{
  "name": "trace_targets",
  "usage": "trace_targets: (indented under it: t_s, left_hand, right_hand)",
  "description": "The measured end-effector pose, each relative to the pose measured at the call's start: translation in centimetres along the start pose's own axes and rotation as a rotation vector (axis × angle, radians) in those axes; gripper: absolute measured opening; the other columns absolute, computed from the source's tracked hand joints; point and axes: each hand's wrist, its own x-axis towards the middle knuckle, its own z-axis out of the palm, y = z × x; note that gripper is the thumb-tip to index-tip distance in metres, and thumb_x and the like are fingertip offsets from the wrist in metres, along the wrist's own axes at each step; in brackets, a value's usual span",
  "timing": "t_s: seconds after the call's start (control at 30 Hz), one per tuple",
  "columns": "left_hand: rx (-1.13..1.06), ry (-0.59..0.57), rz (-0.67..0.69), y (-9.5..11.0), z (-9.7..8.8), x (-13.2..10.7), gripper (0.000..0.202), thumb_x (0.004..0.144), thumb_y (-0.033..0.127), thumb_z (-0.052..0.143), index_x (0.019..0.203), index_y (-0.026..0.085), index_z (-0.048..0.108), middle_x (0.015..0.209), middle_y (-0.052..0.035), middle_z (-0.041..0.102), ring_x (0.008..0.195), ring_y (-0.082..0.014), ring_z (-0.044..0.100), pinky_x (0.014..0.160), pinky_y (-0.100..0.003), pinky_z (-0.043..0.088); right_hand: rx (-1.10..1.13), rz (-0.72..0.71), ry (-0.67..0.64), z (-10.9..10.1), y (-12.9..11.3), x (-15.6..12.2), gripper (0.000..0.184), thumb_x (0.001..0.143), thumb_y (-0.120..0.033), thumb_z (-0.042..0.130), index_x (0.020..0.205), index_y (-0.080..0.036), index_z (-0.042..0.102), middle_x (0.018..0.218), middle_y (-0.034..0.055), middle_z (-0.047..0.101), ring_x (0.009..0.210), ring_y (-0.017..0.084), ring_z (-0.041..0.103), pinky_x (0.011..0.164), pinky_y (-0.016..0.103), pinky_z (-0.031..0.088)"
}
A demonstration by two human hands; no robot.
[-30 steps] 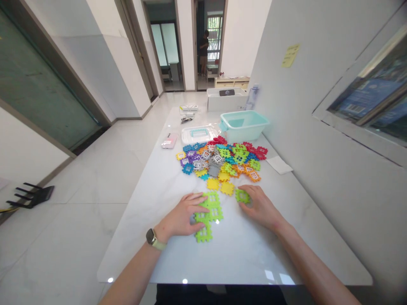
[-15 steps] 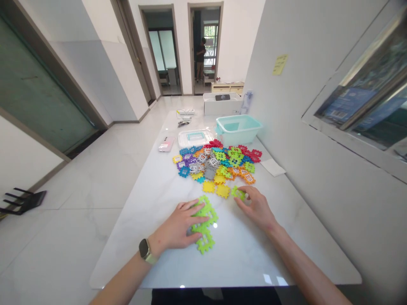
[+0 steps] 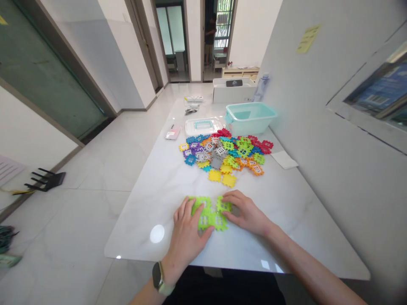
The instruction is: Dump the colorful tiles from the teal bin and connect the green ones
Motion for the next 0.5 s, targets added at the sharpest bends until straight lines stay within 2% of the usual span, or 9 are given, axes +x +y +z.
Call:
trace_targets:
  t_s: [0.23,0.5]
  left_hand:
    - [0.003,-0.009,0.042,-0.5,0.4,0.0,0.053,0.085,0.043,0.065,0.132,0.021,0.052,0.145,-0.0131,0.046,0.14,-0.0353,0.035,0.107,-0.055,0.038]
    - [0.021,-0.009,0.113,-0.6,0.4,0.0,0.053,0.09,0.042,0.059,0.137,0.019,0.049,0.149,-0.0143,0.043,0.14,-0.0342,0.035,0.111,-0.055,0.035]
  right_hand:
    - [0.028,-0.008,-0.02,1.6,-0.3,0.8,0.037,0.085,-0.022,0.066,0.122,-0.02,0.064,0.121,0.0128,0.063,0.112,0.026,0.057,0.099,0.045,0.05]
    - [0.074,0.021,-0.018,1.5,-0.3,1.4,0.036,0.084,-0.019,0.067,0.12,-0.02,0.065,0.12,0.0123,0.064,0.111,0.026,0.058,0.099,0.046,0.049]
